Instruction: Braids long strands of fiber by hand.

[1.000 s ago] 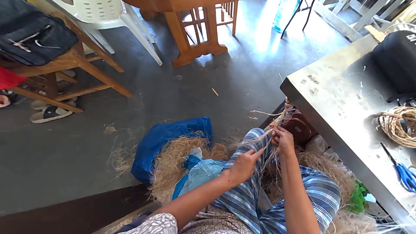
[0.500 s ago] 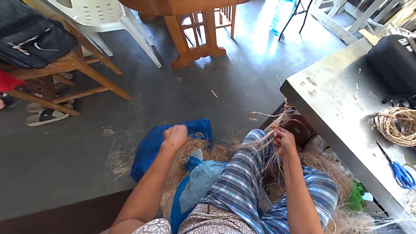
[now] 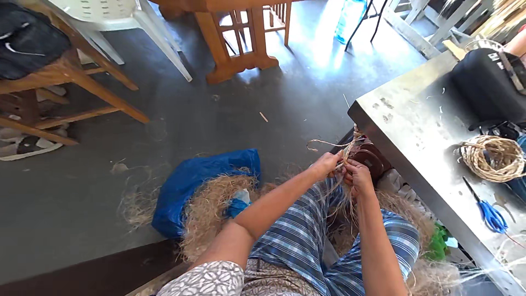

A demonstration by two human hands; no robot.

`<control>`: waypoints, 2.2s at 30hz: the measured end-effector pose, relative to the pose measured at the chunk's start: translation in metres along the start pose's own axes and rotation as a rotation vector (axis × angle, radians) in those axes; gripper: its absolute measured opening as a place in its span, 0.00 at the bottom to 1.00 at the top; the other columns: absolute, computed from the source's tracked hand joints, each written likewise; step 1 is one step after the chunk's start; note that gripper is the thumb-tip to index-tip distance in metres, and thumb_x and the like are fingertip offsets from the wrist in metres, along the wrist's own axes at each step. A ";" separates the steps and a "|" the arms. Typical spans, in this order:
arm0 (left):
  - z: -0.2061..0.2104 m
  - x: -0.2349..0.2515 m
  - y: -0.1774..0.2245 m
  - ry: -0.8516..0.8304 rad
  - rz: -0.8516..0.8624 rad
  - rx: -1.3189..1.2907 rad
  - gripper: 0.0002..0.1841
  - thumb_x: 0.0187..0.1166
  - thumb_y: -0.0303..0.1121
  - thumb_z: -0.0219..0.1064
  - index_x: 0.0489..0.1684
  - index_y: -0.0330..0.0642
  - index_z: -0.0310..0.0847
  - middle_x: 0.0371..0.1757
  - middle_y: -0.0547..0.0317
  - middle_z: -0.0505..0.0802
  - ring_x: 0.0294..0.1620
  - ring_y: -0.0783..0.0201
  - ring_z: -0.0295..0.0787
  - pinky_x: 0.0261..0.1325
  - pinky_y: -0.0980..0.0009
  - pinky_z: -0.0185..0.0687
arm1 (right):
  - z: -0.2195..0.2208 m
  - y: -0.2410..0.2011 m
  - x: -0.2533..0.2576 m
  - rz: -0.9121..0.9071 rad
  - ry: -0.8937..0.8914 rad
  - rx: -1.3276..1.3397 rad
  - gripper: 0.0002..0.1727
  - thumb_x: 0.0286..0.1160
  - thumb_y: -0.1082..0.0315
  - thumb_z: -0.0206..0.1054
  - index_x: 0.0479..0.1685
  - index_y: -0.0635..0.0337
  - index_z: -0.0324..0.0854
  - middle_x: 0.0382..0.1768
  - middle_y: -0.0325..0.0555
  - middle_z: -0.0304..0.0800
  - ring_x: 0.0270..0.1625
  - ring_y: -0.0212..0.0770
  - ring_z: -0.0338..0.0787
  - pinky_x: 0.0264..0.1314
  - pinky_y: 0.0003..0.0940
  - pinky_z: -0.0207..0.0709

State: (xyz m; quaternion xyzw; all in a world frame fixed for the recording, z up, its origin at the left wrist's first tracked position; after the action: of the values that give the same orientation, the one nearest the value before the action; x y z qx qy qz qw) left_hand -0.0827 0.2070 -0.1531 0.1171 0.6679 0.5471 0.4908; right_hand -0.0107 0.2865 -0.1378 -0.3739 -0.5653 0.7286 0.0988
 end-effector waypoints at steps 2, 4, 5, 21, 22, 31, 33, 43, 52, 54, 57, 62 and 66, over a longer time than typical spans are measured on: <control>-0.005 0.000 0.004 0.007 -0.025 0.081 0.35 0.96 0.55 0.36 0.60 0.31 0.82 0.44 0.44 0.87 0.36 0.56 0.79 0.43 0.58 0.76 | 0.000 -0.002 0.000 -0.004 -0.017 -0.052 0.10 0.88 0.77 0.55 0.53 0.71 0.81 0.17 0.36 0.78 0.11 0.22 0.60 0.12 0.17 0.52; -0.009 0.004 0.007 0.015 -0.035 0.129 0.32 0.95 0.54 0.42 0.50 0.33 0.84 0.37 0.50 0.86 0.30 0.62 0.75 0.38 0.63 0.73 | -0.001 -0.003 0.003 -0.022 -0.027 -0.079 0.09 0.88 0.76 0.56 0.56 0.70 0.79 0.17 0.37 0.77 0.11 0.23 0.61 0.12 0.18 0.53; -0.010 0.005 0.009 0.009 -0.034 0.126 0.30 0.94 0.53 0.46 0.42 0.35 0.85 0.31 0.56 0.85 0.25 0.67 0.72 0.32 0.68 0.69 | -0.003 -0.003 0.004 -0.031 -0.029 -0.082 0.10 0.87 0.77 0.56 0.59 0.71 0.77 0.17 0.38 0.78 0.11 0.23 0.61 0.12 0.18 0.53; -0.010 0.013 0.023 -0.018 0.317 0.177 0.09 0.83 0.27 0.66 0.39 0.29 0.89 0.34 0.52 0.93 0.37 0.66 0.87 0.52 0.62 0.82 | -0.008 -0.010 0.004 -0.049 -0.080 -0.213 0.15 0.86 0.77 0.58 0.68 0.69 0.75 0.29 0.44 0.87 0.15 0.24 0.66 0.17 0.20 0.58; -0.012 0.014 0.023 -0.014 0.331 0.191 0.09 0.83 0.27 0.67 0.38 0.29 0.90 0.34 0.51 0.94 0.38 0.66 0.88 0.54 0.61 0.82 | -0.009 -0.010 0.003 -0.031 -0.091 -0.199 0.15 0.88 0.77 0.56 0.69 0.69 0.75 0.31 0.45 0.86 0.15 0.25 0.66 0.17 0.20 0.60; -0.014 0.014 0.027 -0.026 0.397 0.286 0.09 0.83 0.27 0.67 0.37 0.31 0.90 0.33 0.55 0.94 0.35 0.70 0.85 0.50 0.65 0.80 | -0.019 -0.004 0.000 0.119 -0.062 -0.350 0.12 0.88 0.65 0.63 0.42 0.67 0.85 0.22 0.41 0.86 0.18 0.30 0.80 0.23 0.24 0.77; -0.014 0.014 0.028 -0.025 0.408 0.300 0.09 0.83 0.27 0.67 0.38 0.31 0.90 0.33 0.54 0.94 0.35 0.69 0.86 0.50 0.65 0.81 | -0.018 -0.004 0.001 0.105 -0.060 -0.372 0.08 0.84 0.70 0.66 0.44 0.68 0.86 0.22 0.40 0.83 0.18 0.28 0.77 0.21 0.21 0.73; -0.007 0.015 0.035 -0.023 0.411 0.448 0.10 0.83 0.30 0.68 0.38 0.31 0.90 0.32 0.52 0.95 0.34 0.64 0.89 0.52 0.59 0.83 | -0.024 -0.024 -0.012 -0.015 0.206 -0.669 0.08 0.79 0.69 0.71 0.35 0.64 0.89 0.21 0.40 0.87 0.19 0.30 0.79 0.25 0.28 0.72; -0.002 0.012 0.029 0.041 0.297 0.379 0.09 0.82 0.28 0.67 0.42 0.30 0.90 0.39 0.47 0.96 0.42 0.58 0.93 0.58 0.55 0.85 | 0.000 -0.046 -0.044 -0.243 0.408 -1.022 0.09 0.77 0.69 0.67 0.38 0.66 0.89 0.35 0.57 0.92 0.44 0.55 0.93 0.50 0.56 0.81; -0.002 0.012 0.028 0.074 0.299 0.392 0.08 0.80 0.27 0.68 0.43 0.30 0.90 0.40 0.46 0.95 0.45 0.55 0.93 0.59 0.52 0.84 | 0.005 -0.045 -0.048 -0.274 0.422 -1.054 0.10 0.80 0.69 0.65 0.40 0.67 0.88 0.36 0.58 0.93 0.45 0.57 0.93 0.50 0.55 0.81; -0.002 0.008 0.032 0.096 0.333 0.418 0.08 0.80 0.27 0.68 0.42 0.31 0.91 0.41 0.45 0.95 0.46 0.53 0.93 0.60 0.51 0.84 | 0.008 -0.045 -0.055 -0.357 0.456 -1.025 0.10 0.80 0.69 0.65 0.39 0.69 0.87 0.33 0.58 0.92 0.41 0.56 0.93 0.48 0.54 0.82; -0.003 0.003 0.033 0.132 0.344 0.392 0.07 0.79 0.26 0.68 0.41 0.32 0.92 0.40 0.46 0.96 0.45 0.54 0.93 0.60 0.51 0.84 | 0.014 -0.038 -0.066 -0.499 0.518 -0.983 0.11 0.81 0.71 0.61 0.40 0.72 0.85 0.31 0.60 0.90 0.37 0.57 0.93 0.42 0.54 0.82; -0.003 0.003 0.031 0.111 0.339 0.379 0.07 0.79 0.26 0.68 0.41 0.32 0.91 0.40 0.46 0.95 0.45 0.55 0.92 0.59 0.52 0.83 | 0.012 -0.035 -0.068 -0.593 0.571 -0.917 0.10 0.78 0.73 0.62 0.38 0.72 0.85 0.28 0.58 0.89 0.33 0.54 0.91 0.39 0.51 0.82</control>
State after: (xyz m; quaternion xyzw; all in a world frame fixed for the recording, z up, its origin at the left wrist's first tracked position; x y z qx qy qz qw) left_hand -0.0986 0.2192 -0.1287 0.2874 0.7551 0.4921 0.3240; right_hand 0.0196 0.2511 -0.0754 -0.3854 -0.8522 0.2240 0.2740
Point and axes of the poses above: each hand's wrist, its own x-axis towards the middle knuckle, its own z-axis out of the palm, y = z × x, the point moved 10 cm from there along x, towards the middle knuckle
